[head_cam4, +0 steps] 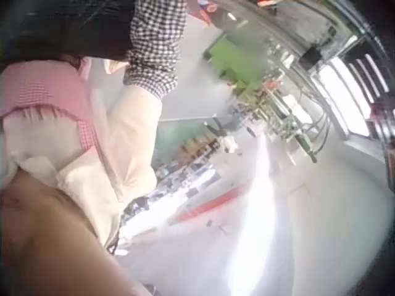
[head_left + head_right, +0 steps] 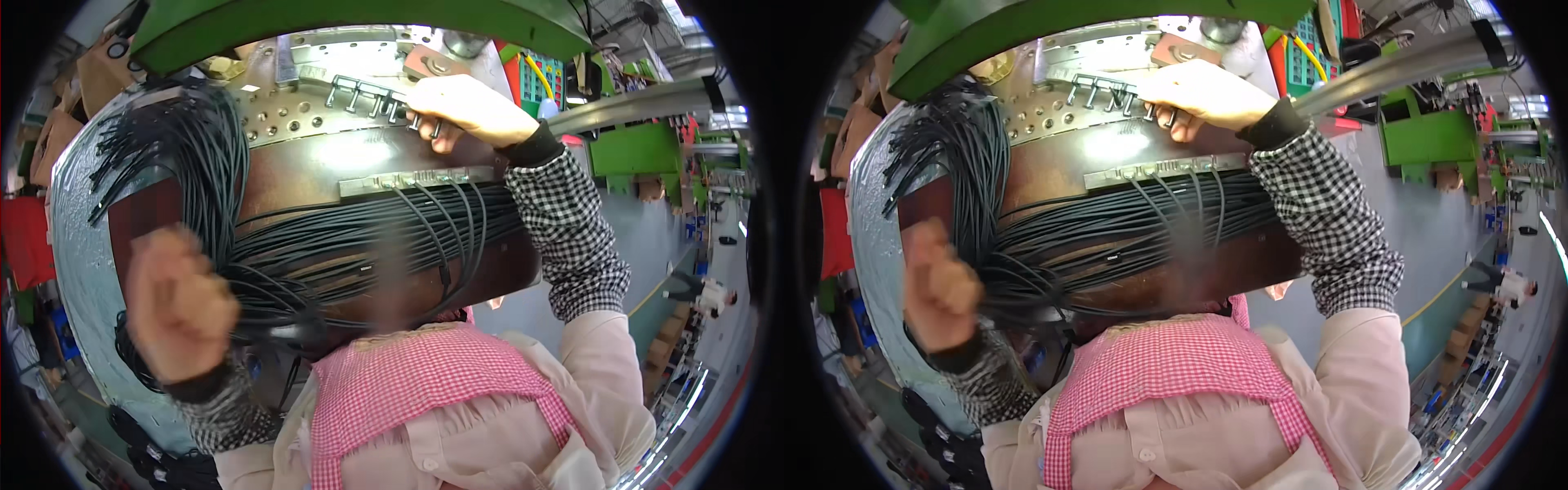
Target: The person inserts cable connectors into a fixture bar, places the loaded fixture into a molding machine, presses buttons to run the machine cycle, and removes the molded cables.
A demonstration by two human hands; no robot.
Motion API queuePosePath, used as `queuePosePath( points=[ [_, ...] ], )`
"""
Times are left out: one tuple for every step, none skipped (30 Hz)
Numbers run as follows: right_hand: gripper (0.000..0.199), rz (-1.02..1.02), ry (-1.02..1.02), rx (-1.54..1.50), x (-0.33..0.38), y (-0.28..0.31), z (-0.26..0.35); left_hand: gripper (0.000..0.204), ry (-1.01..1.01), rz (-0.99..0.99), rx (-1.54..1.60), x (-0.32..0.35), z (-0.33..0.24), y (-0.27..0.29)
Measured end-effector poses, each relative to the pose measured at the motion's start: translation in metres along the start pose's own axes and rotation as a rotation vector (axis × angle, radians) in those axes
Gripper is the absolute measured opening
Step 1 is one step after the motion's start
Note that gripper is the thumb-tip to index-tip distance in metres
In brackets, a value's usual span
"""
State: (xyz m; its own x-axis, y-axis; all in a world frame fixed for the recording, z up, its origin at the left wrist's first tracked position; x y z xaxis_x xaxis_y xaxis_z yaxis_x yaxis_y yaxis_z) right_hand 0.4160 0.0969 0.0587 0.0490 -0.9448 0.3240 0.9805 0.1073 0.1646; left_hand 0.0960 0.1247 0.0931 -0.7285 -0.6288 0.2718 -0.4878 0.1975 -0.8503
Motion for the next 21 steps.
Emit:
queuePosePath(
  points=[
    [0.026,0.059,0.21,0.213,-0.007,-0.007,0.006,0.02,-0.335,-0.07,-0.23,0.032,-0.057,0.019],
    [0.022,0.098,0.407,0.449,-0.009,-0.008,0.007,0.023,-0.557,-0.097,-0.306,0.047,-0.104,0.038],
    [0.019,-0.062,0.715,0.926,-0.003,-0.014,0.014,0.025,-0.786,-0.344,-0.532,0.057,-0.148,0.053],
    [0.017,-0.243,1.019,1.398,0.011,-0.029,0.018,0.028,-1.007,-0.598,-0.761,0.066,-0.188,0.063],
    [0.016,-0.347,0.968,1.435,0.013,-0.035,0.021,0.029,-0.894,-0.668,-0.905,0.067,-0.227,0.089],
    [0.015,-0.415,0.761,1.35,0.005,-0.034,0.019,0.03,-0.767,-0.736,-1.039,0.061,-0.255,0.115],
    [0.017,-0.477,0.783,1.278,0.005,-0.035,0.021,0.03,-0.708,-0.953,-1.204,0.049,-0.267,0.133],
    [0.019,-0.536,0.808,1.201,0.004,-0.035,0.023,0.031,-0.638,-1.178,-1.365,0.043,-0.271,0.146],
    [0.021,-0.479,0.857,1.107,0.003,-0.036,0.028,0.03,-0.769,-1.151,-1.763,0.037,-0.262,0.13],
    [0.023,-0.414,0.896,1.006,0.003,-0.036,0.032,0.029,-0.879,-1.088,-2.17,0.03,-0.239,0.109],
    [0.028,-0.176,0.758,0.845,-0.005,-0.038,0.027,0.029,-0.855,-0.926,-1.882,0.02,-0.19,0.068],
    [0.027,-0.099,0.676,0.746,-0.01,-0.032,0.02,0.029,-0.817,-0.751,-1.581,0.005,-0.123,0.018],
    [0.026,-0.131,0.67,0.633,-0.011,-0.016,0.01,0.029,-0.636,-0.622,-1.42,-0.01,-0.075,0.005],
    [0.026,-0.161,0.675,0.519,-0.007,-0.003,0.006,0.029,-0.383,-0.191,-1.013,-0.029,-0.026,-0.008],
    [0.024,-0.284,0.613,-0.055,-0.004,0.013,0.005,0.03,-0.145,0.045,-1.135,-0.038,0.013,-0.032],
    [0.021,-0.238,0.592,-0.615,-0.004,0.022,0.007,0.029,0.135,0.095,-0.961,-0.041,0.049,-0.037],
    [0.02,-0.28,0.672,-0.363,0.007,0.025,0.017,0.034,0.201,0.191,-0.977,-0.04,0.071,-0.042],
    [0.019,-0.322,0.745,-0.106,0.021,0.027,0.024,0.04,0.269,0.291,-0.99,-0.04,0.092,-0.04],
    [0.022,-0.215,0.677,0.266,0.038,0.014,0.044,0.04,0.3,0.295,-0.94,-0.042,0.107,-0.029],
    [0.025,-0.098,0.6,0.637,0.062,0.001,0.062,0.041,0.323,0.298,-0.889,-0.043,0.119,-0.023],
    [0.029,-0.143,0.558,0.871,0.095,0.004,0.062,0.043,0.39,0.288,-0.765,-0.044,0.131,-0.024]
  ],
)
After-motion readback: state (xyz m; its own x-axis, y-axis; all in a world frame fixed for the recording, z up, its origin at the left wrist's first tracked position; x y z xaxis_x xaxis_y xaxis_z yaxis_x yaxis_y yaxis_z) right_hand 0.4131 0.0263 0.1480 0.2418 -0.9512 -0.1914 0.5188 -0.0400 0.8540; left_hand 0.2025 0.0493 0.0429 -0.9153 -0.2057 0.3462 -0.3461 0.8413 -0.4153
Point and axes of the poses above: each hand's wrist, its own x-axis away from the middle knuckle, its own y-axis out of the back of the hand, z = x × y, the point moved 6 cm from there along -x, towards the middle knuckle, and after that the axes turned 4 degrees about y, right-handed, at the moved point
